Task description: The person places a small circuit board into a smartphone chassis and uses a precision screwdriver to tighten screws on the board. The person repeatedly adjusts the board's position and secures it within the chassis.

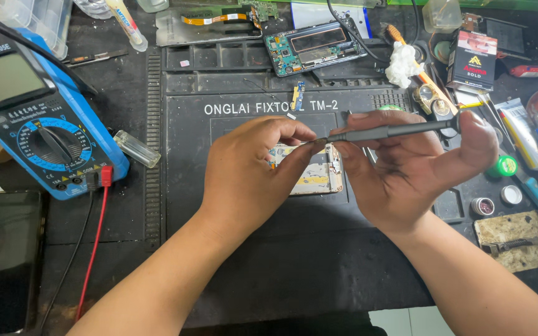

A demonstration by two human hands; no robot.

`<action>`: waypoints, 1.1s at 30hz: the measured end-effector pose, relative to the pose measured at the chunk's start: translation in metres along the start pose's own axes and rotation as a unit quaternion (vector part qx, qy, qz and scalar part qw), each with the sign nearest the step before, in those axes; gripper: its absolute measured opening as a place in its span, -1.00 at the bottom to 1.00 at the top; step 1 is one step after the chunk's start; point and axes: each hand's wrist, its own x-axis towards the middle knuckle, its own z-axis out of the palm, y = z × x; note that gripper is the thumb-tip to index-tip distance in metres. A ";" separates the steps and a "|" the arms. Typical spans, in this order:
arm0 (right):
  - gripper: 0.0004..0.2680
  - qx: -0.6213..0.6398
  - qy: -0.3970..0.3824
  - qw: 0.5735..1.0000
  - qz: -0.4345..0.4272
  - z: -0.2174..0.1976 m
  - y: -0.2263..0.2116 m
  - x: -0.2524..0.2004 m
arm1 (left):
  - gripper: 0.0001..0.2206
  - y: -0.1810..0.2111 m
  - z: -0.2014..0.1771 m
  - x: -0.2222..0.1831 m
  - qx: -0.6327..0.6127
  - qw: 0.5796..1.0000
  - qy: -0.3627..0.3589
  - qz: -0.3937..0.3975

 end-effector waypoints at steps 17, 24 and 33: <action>-0.44 0.036 -0.226 0.972 0.055 0.019 0.018 0.000 | -0.79 -0.054 -0.055 0.012 0.389 0.902 -0.180 -0.051; -0.43 0.026 -0.232 0.971 0.054 0.021 0.018 -0.001 | -0.73 -0.053 -0.056 0.009 0.376 0.900 -0.208 -0.072; -0.46 0.008 -0.237 0.970 0.046 0.023 0.016 -0.001 | -0.72 -0.053 -0.057 0.008 0.373 0.903 -0.209 -0.053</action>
